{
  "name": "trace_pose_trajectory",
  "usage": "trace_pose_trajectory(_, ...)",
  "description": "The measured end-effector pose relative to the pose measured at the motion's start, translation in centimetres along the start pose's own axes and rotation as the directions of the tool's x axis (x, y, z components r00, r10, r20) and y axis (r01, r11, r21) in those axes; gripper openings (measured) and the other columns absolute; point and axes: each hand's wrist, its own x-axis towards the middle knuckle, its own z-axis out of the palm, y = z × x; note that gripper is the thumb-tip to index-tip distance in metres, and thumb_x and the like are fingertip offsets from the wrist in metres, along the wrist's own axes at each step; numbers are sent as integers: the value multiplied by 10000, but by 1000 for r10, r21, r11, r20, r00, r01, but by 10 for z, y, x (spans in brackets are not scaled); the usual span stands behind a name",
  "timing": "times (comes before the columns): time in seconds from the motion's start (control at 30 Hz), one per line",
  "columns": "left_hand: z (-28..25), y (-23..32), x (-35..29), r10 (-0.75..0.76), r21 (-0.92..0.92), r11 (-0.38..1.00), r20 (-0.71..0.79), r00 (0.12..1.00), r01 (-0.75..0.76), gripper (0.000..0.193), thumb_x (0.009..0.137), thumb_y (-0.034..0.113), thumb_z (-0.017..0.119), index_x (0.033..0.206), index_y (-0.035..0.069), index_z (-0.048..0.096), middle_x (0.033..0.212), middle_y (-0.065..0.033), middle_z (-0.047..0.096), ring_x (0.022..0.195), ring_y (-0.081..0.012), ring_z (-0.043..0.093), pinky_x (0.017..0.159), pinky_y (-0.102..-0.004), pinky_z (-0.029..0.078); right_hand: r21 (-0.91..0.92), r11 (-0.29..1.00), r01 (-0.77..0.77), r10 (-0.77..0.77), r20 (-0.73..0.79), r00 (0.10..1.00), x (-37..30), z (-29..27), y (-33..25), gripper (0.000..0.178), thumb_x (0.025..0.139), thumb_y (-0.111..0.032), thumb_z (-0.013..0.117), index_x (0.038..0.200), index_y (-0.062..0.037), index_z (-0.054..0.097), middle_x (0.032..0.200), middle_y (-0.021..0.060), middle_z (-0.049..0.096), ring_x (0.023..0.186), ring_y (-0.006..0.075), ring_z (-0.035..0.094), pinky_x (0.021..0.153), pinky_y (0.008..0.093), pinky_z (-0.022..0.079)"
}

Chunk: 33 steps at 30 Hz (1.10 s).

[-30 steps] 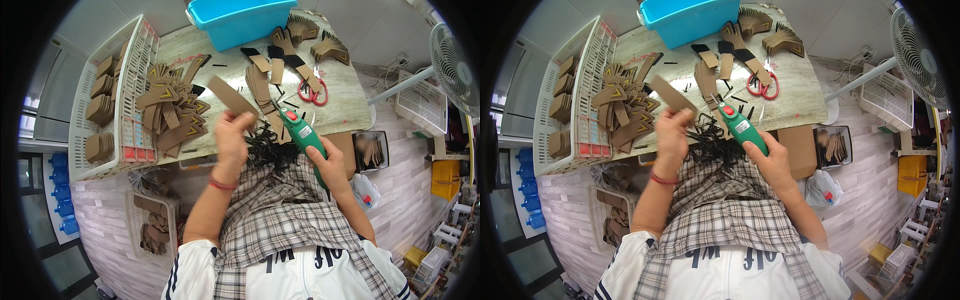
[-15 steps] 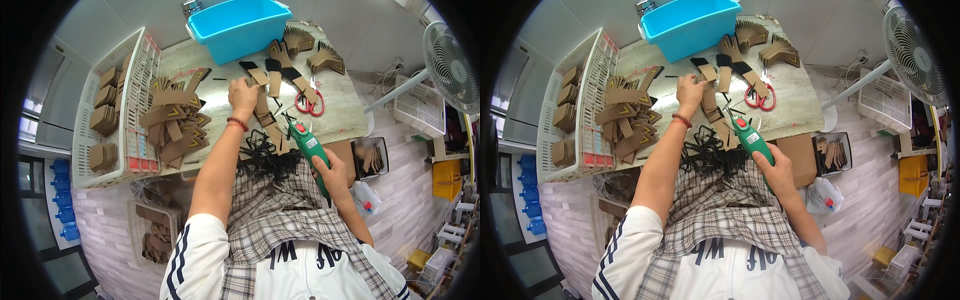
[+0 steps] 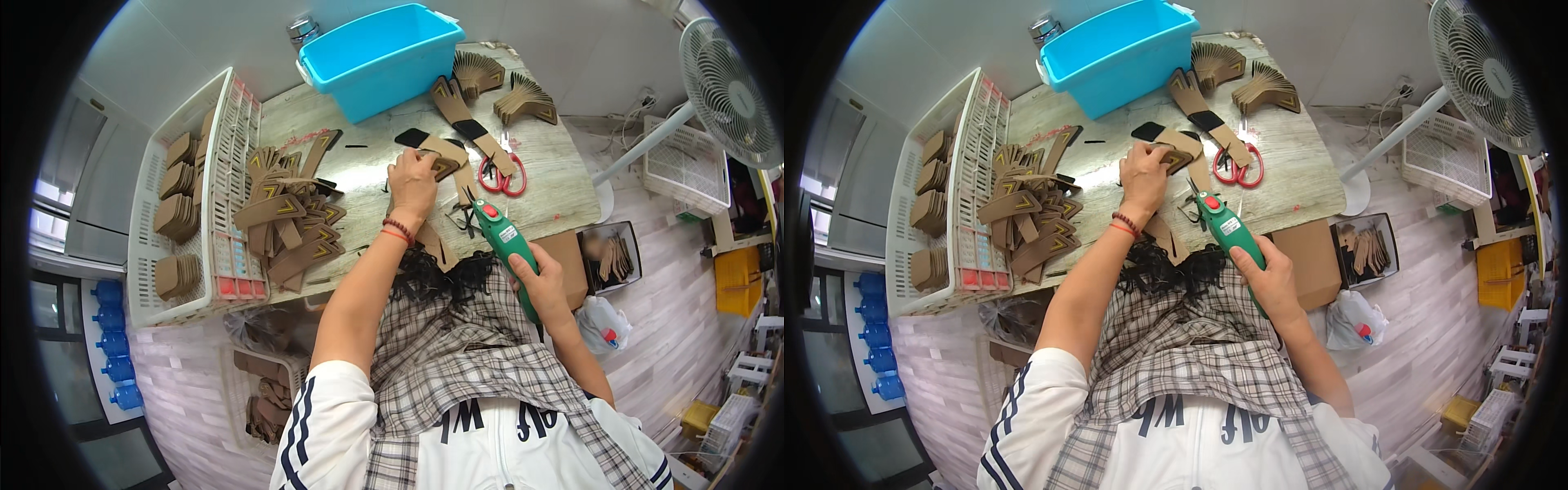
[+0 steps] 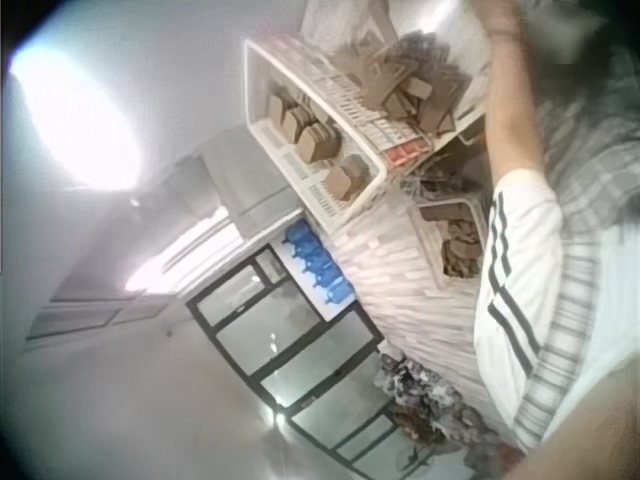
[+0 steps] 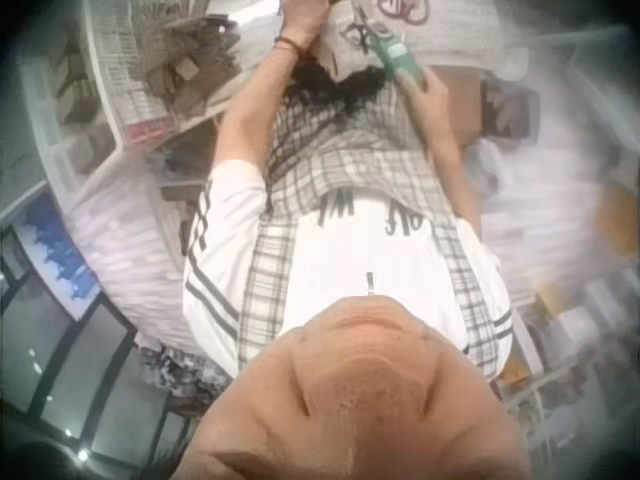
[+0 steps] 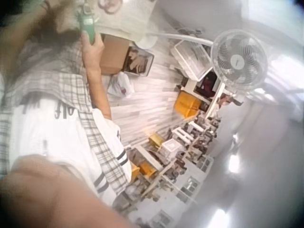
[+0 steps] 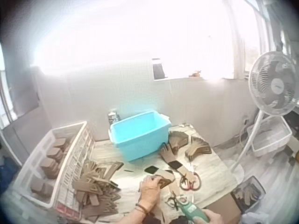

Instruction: The person uses a green rotary tool to trim the edges of small brown cardboard pieces marked with yellow triangles. They handle the pieces one at a time, rotating them to cut along the edges, and place the finished pieces into a white basket on the left.

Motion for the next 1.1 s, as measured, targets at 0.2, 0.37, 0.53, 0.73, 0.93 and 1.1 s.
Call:
trace_pose_trajectory(0.2, -39, 7, -6, -455, -695, 624, 49, 889, 357, 83, 802, 26, 676, 871, 10, 631, 778, -81, 657, 710, -184, 622, 659, -316, 502, -18, 1000, 7, -7, 1, 1000, 2, 4, -14, 355, 896, -251, 674, 1132, 11, 625, 721, 8, 599, 577, 61, 528, 532, 227, 439)
trace_pose_trajectory(0.37, -80, 28, -16, -592, -924, -199, 378, 711, 325, 183, 846, -57, 647, 1010, -15, 578, 959, -80, 640, 852, -155, 619, 773, -260, 514, -42, 998, 37, -37, 6, 999, 5, 19, -21, 371, 888, -268, 685, 1139, -1, 627, 716, 6, 598, 588, 60, 525, 538, 231, 436)
trace_pose_trajectory(0.53, -80, 39, -36, -555, -875, -354, 480, 679, 330, 136, 877, -4, 639, 988, 22, 566, 971, -83, 651, 858, -175, 625, 784, -287, 508, -51, 995, 87, -85, 26, 996, 2, 22, -20, 379, 886, -275, 687, 1140, 1, 628, 708, 2, 587, 589, 61, 514, 538, 234, 428)
trace_pose_trajectory(0.73, -83, 56, -37, -577, -862, -356, 506, 641, 360, 154, 866, 23, 663, 987, 33, 567, 915, -61, 671, 766, -126, 636, 676, -265, 530, -58, 995, 75, -74, 34, 997, 0, 19, -17, 377, 888, -268, 686, 1144, 3, 628, 713, 7, 592, 591, 63, 519, 541, 236, 432)
trace_pose_trajectory(0.93, -79, 63, -42, -556, -835, -376, 551, 623, 403, 137, 862, 40, 672, 962, 51, 580, 884, -43, 673, 730, -116, 626, 650, -254, 515, -41, 995, 86, -85, 33, 996, 0, 18, -18, 387, 891, -270, 685, 1156, 5, 624, 734, 10, 606, 595, 63, 526, 545, 231, 439)
trace_pose_trajectory(1.1, -78, 68, -49, -546, -814, -365, 580, 604, 451, 121, 858, 41, 678, 931, 75, 587, 840, -10, 656, 691, -94, 591, 659, -248, 494, -12, 996, 84, -83, 20, 996, 0, 20, -17, 397, 893, -270, 684, 1165, 12, 619, 746, 11, 610, 598, 62, 527, 548, 226, 443)
